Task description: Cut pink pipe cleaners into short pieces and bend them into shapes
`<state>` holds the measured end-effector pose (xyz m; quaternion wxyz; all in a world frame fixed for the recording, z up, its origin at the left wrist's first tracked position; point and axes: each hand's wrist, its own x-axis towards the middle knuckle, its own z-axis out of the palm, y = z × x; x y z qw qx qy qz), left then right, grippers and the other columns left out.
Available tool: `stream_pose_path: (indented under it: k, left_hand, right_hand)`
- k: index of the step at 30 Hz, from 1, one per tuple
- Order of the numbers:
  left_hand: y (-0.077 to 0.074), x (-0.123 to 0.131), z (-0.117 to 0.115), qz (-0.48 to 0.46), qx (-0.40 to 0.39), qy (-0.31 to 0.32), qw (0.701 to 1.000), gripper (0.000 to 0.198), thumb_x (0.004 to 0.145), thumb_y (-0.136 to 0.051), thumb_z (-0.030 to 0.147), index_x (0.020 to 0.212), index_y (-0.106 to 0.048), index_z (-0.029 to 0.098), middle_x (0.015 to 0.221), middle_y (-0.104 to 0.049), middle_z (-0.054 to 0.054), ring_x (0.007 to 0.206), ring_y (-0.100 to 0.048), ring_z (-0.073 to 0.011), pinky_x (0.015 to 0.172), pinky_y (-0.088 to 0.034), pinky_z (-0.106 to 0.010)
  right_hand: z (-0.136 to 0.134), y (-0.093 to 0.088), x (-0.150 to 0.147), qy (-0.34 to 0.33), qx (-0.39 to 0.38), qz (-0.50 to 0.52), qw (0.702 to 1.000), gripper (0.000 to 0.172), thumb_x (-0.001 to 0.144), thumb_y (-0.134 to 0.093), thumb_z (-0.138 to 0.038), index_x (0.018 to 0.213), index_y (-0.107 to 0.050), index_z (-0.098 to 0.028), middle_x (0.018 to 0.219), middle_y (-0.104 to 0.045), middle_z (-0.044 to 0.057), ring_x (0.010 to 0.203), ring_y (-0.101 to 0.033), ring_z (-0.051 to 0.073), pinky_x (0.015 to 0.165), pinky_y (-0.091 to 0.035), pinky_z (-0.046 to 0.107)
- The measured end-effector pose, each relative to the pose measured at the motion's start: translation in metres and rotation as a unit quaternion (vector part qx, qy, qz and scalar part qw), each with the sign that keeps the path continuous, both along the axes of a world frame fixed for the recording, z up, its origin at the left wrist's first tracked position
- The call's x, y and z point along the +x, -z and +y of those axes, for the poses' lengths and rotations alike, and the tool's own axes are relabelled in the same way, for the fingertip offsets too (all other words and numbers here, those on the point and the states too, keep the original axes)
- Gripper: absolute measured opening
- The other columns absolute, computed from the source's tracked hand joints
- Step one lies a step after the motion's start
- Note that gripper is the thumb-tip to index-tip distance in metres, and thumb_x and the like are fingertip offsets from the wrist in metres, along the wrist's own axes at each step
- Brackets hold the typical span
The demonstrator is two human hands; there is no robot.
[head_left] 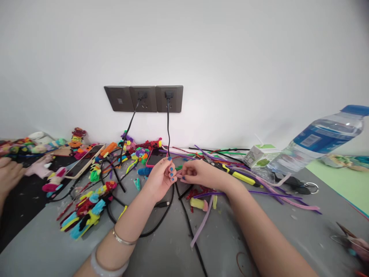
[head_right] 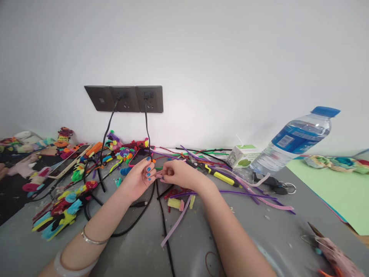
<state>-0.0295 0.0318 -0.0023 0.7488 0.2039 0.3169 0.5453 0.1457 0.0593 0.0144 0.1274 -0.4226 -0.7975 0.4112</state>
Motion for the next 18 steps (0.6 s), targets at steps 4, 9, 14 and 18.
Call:
stream_pose_path:
  k: [4, 9, 14, 18]
  left_hand:
    - [-0.002, 0.005, -0.001, -0.015, -0.048, -0.02, 0.999, 0.015, 0.094, -0.051, 0.023, 0.088, -0.061, 0.014, 0.074, -0.064, -0.002, 0.059, -0.059, -0.0099, 0.054, -0.048, -0.022]
    - [-0.005, 0.013, -0.005, -0.052, -0.06, -0.002, 0.997, 0.03, 0.099, -0.04, 0.029, 0.097, -0.064, 0.011, 0.095, -0.069, -0.012, 0.085, -0.067, -0.0188, 0.081, -0.056, -0.036]
    - [-0.002, 0.018, -0.007, -0.04, -0.071, -0.004, 0.997, 0.025, 0.096, -0.044, 0.022, 0.098, -0.067, 0.012, 0.085, -0.067, -0.008, 0.077, -0.065, -0.0145, 0.076, -0.055, -0.03]
    - [0.003, 0.018, -0.007, -0.005, -0.047, -0.002, 0.999, 0.015, 0.088, -0.052, 0.013, 0.087, -0.067, 0.013, 0.073, -0.062, -0.004, 0.065, -0.061, -0.0134, 0.068, -0.054, -0.029]
  right_hand:
    - [0.004, -0.012, 0.018, 0.046, -0.093, 0.125, 0.987, 0.014, 0.081, -0.058, -0.03, 0.084, -0.057, -0.017, 0.063, -0.051, -0.005, 0.053, -0.043, 0.009, 0.049, -0.031, 0.021]
    - [0.002, -0.016, 0.012, 0.077, -0.145, 0.178, 0.97, 0.021, 0.081, -0.061, -0.037, 0.08, -0.058, -0.017, 0.063, -0.057, -0.003, 0.05, -0.047, 0.008, 0.045, -0.036, 0.019]
    - [-0.004, -0.017, -0.008, 0.131, -0.112, 0.117, 0.978, 0.011, 0.082, -0.057, -0.023, 0.073, -0.056, -0.018, 0.058, -0.06, -0.002, 0.044, -0.05, 0.009, 0.041, -0.037, 0.02]
    - [-0.029, -0.033, -0.019, 0.073, -0.051, 0.132, 0.987, 0.009, 0.085, -0.059, -0.021, 0.077, -0.062, -0.018, 0.073, -0.067, 0.001, 0.065, -0.062, 0.014, 0.056, -0.049, 0.024]
